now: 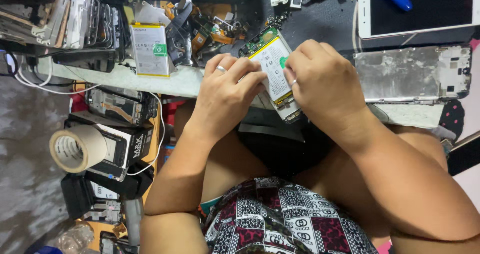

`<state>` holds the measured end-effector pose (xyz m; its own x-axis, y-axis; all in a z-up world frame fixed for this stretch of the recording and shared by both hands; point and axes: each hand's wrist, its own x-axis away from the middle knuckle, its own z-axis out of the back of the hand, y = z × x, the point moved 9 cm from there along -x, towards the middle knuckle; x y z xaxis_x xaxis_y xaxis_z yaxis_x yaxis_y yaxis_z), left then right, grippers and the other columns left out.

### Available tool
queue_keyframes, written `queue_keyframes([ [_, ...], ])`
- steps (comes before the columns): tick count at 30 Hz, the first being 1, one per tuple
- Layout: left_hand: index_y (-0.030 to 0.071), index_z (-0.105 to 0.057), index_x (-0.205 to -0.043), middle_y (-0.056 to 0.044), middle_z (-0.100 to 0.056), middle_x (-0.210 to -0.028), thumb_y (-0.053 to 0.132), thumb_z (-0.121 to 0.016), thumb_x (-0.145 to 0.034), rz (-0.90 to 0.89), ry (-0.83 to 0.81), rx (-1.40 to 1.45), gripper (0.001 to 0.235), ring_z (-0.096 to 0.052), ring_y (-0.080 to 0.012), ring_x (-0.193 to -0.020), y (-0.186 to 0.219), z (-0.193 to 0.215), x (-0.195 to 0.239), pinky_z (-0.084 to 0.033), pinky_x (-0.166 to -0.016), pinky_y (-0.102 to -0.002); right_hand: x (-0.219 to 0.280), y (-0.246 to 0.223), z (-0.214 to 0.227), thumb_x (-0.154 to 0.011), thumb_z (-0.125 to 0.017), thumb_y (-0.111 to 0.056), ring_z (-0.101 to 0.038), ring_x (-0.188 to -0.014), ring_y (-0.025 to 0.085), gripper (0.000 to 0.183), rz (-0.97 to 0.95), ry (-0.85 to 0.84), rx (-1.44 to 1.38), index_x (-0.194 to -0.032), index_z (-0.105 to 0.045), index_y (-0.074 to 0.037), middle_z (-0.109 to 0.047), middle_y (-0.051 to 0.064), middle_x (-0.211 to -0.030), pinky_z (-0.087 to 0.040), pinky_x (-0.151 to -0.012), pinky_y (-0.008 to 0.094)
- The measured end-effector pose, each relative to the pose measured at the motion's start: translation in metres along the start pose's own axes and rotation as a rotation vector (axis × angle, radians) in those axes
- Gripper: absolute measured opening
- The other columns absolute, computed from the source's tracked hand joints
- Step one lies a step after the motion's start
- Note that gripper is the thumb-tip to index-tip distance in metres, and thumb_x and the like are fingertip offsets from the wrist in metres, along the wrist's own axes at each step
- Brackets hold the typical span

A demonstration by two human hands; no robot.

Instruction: The person uses a screwdriver to pry and remove the battery from a disassembled smartphone. They then lift the battery out of the device and place it on the workbench.

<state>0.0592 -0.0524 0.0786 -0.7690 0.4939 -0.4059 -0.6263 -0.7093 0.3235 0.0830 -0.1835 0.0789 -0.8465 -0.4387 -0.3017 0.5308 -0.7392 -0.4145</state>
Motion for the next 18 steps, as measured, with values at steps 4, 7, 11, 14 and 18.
queue_keyframes([
  [4, 0.012, -0.071, -0.106, -0.001, -0.067, -0.11, 0.015, -0.078, -0.09, 0.004, -0.007, -0.023, 0.017, -0.062, -0.023, -0.104, -0.0004, 0.0, 0.0009, -0.042, -0.106, -0.042, -0.0001, -0.0052, -0.0013, -0.095, -0.073, -0.012, -0.066, -0.088, 0.031, 0.009, 0.022, 0.012, 0.086, -0.091, -0.07, -0.005, -0.065, 0.011, -0.094, -0.055, -0.076, 0.041],
  [7, 0.012, -0.071, -0.106, -0.002, -0.067, -0.11, 0.016, -0.077, -0.09, 0.006, -0.004, -0.027, 0.017, -0.062, -0.0231, -0.105, 0.0006, 0.0003, -0.0001, -0.042, -0.106, -0.042, -0.001, -0.0071, -0.0031, -0.094, -0.073, -0.014, -0.066, -0.085, 0.03, 0.011, 0.019, 0.007, 0.136, -0.088, -0.069, -0.005, -0.064, 0.011, -0.092, -0.055, -0.073, 0.041],
  [11, 0.012, -0.071, -0.105, -0.002, -0.067, -0.109, 0.015, -0.077, -0.09, 0.012, -0.01, -0.027, 0.016, -0.062, -0.0228, -0.104, 0.001, 0.0009, -0.0012, -0.042, -0.106, -0.042, -0.0017, -0.0051, -0.0074, -0.094, -0.072, -0.014, -0.066, -0.082, 0.03, 0.014, -0.015, -0.023, 0.157, -0.084, -0.068, -0.005, -0.063, 0.011, -0.089, -0.055, -0.071, 0.041],
  [14, 0.012, -0.071, -0.104, -0.002, -0.067, -0.108, 0.016, -0.077, -0.09, 0.013, -0.009, -0.022, 0.016, -0.062, -0.0231, -0.103, 0.0008, 0.0018, -0.0016, -0.042, -0.106, -0.042, -0.0029, -0.0051, -0.0081, -0.094, -0.072, -0.013, -0.065, -0.083, 0.03, 0.013, -0.01, -0.017, 0.157, -0.084, -0.068, -0.005, -0.063, 0.011, -0.089, -0.055, -0.072, 0.041],
  [18, 0.012, -0.071, -0.104, -0.002, -0.067, -0.107, 0.016, -0.078, -0.09, 0.017, -0.01, -0.017, 0.016, -0.062, -0.023, -0.103, 0.0003, 0.0018, -0.0021, -0.043, -0.106, -0.042, -0.004, -0.0046, -0.0082, -0.091, -0.073, -0.013, -0.065, -0.082, 0.03, 0.012, -0.01, -0.017, 0.152, -0.084, -0.068, -0.005, -0.063, 0.011, -0.088, -0.055, -0.071, 0.042],
])
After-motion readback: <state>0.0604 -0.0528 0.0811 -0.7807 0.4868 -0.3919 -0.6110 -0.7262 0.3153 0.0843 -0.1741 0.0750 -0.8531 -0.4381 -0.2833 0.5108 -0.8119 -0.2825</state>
